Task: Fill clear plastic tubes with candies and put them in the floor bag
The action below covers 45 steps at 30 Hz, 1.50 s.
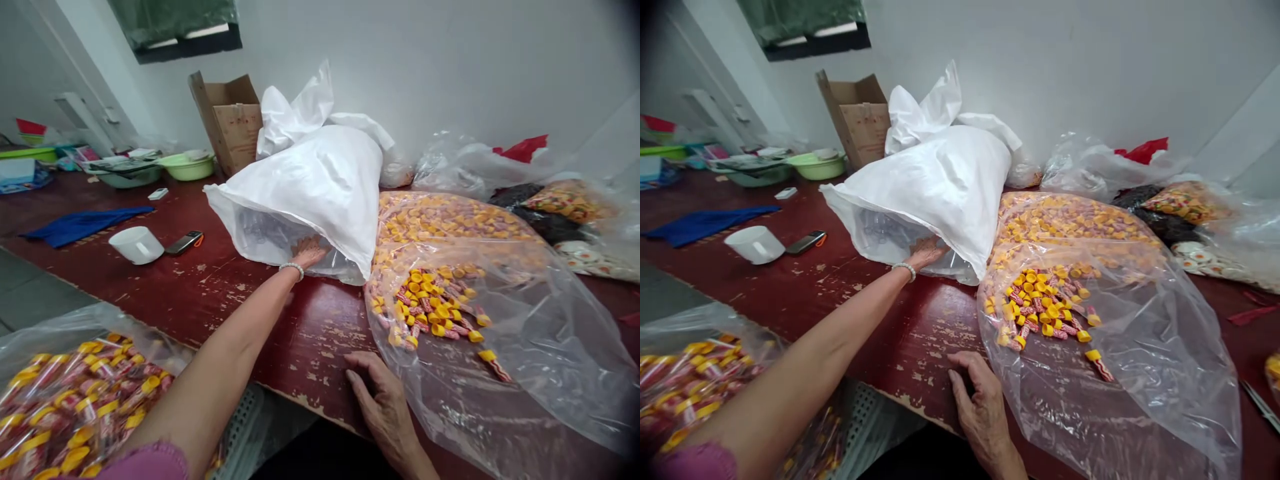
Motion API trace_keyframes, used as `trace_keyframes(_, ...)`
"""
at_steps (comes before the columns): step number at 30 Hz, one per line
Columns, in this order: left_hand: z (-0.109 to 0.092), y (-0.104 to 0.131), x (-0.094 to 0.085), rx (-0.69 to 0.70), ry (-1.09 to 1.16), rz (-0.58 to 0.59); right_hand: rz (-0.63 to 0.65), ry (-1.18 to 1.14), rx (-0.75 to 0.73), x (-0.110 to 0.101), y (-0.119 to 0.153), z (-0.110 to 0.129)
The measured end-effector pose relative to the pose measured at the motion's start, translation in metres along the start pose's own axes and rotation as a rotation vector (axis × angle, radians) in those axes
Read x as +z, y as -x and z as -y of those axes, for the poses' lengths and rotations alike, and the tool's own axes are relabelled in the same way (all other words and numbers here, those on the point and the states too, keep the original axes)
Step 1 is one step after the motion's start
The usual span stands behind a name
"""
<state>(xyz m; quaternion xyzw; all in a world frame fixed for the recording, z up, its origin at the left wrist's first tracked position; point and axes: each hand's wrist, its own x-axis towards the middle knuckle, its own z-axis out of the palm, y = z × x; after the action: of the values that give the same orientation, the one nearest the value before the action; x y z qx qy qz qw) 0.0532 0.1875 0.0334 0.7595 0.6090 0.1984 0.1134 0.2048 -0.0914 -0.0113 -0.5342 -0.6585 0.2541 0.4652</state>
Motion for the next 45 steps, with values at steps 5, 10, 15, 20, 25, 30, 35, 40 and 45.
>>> trace_keyframes(5, -0.003, -0.002, 0.012, -0.024, -0.025, 0.023, 0.008, -0.030, 0.031, -0.001, 0.000, 0.002)
trace_keyframes(10, -0.012, 0.014, 0.021, 0.038, -0.041, -0.071, 0.015, -0.037, 0.029, 0.001, -0.001, 0.002)
trace_keyframes(15, -0.018, 0.042, 0.017, 0.108, -0.013, -0.044, 0.026, -0.022, 0.018, 0.001, 0.000, 0.002)
trace_keyframes(20, -0.021, 0.102, 0.017, 0.223, -0.095, -0.128, 0.008, -0.014, 0.022, 0.001, 0.002, 0.001)
trace_keyframes(25, -0.029, 0.159, 0.023, 0.374, -0.063, -0.125, -0.154, 0.079, -0.060, 0.013, -0.005, -0.003)
trace_keyframes(30, -0.026, 0.181, 0.025, 0.489, 0.035, -0.128, -0.208, 0.299, -0.240, 0.029, -0.040, -0.019)
trace_keyframes(35, -0.020, 0.186, 0.018, 0.468, 0.200, -0.213, -0.125, 0.543, -0.073, 0.032, -0.084, -0.034)
trace_keyframes(40, -0.011, 0.190, 0.011, 0.399, 0.286, -0.260, -0.027, 0.702, 0.045, 0.030, -0.095, -0.025)
trace_keyframes(45, 0.009, 0.197, 0.006, 0.295, 0.331, -0.256, -0.001, 0.810, 0.073, 0.025, -0.085, -0.016)
